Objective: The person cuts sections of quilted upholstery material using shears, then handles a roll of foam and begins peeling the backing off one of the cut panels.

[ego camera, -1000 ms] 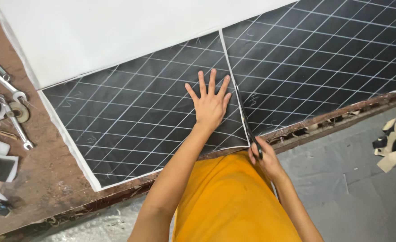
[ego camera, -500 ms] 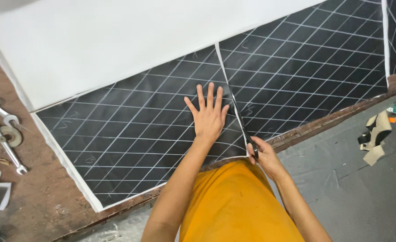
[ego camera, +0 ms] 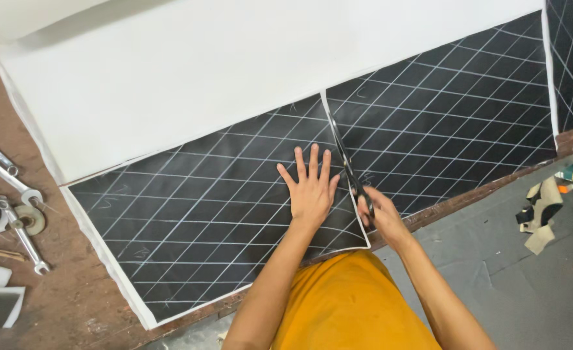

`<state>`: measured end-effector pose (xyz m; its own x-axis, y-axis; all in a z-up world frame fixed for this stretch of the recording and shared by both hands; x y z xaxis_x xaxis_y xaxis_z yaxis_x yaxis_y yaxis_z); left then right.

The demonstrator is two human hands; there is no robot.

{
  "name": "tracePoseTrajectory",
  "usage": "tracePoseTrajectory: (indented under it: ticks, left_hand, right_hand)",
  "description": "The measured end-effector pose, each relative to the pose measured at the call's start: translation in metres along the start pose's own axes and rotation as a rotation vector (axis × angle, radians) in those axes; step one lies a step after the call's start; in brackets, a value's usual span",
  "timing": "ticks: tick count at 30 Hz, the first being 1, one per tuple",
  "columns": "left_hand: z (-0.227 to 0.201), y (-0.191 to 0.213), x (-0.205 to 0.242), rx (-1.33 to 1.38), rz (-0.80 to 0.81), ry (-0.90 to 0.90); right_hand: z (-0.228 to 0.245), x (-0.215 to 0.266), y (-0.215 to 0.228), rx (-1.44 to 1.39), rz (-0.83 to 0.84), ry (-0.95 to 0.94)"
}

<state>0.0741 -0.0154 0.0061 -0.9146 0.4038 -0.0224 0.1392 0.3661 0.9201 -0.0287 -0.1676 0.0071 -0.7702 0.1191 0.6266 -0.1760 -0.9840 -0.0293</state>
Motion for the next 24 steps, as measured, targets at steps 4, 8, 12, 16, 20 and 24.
tracePoseTrajectory:
  ticks: [4,8,12,16,20,24]
  left_hand:
    - [-0.001,-0.001,0.008,0.004,-0.005,0.002]
    - [-0.002,0.003,0.006,0.021,-0.022,0.017]
    - [-0.001,0.004,0.003,0.004,-0.032,-0.007]
    - [-0.005,0.006,0.005,0.009,-0.044,-0.011]
    - [-0.007,0.009,0.008,-0.007,-0.053,-0.015]
    - [-0.006,0.015,0.019,0.018,-0.104,-0.024]
  right_hand:
    - [0.022,-0.022,-0.013,-0.058,0.088,0.093]
    - [0.029,-0.022,-0.014,0.029,0.03,0.025]
    - [0.038,-0.03,-0.017,-0.023,0.027,0.055]
    - [0.053,-0.04,-0.019,-0.058,0.051,0.118]
    - [0.056,-0.02,-0.018,0.013,0.02,0.114]
    - [0.067,-0.005,-0.006,-0.062,-0.009,0.197]
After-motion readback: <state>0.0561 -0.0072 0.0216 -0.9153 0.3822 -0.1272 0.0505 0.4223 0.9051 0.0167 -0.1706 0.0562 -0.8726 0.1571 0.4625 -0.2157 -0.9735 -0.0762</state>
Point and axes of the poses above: each hand's wrist, its own x-axis away from the middle knuckle, its own y-axis out of the back of the hand, z = x × y, the point moved 7 cm from there along -x, towards the middle knuckle
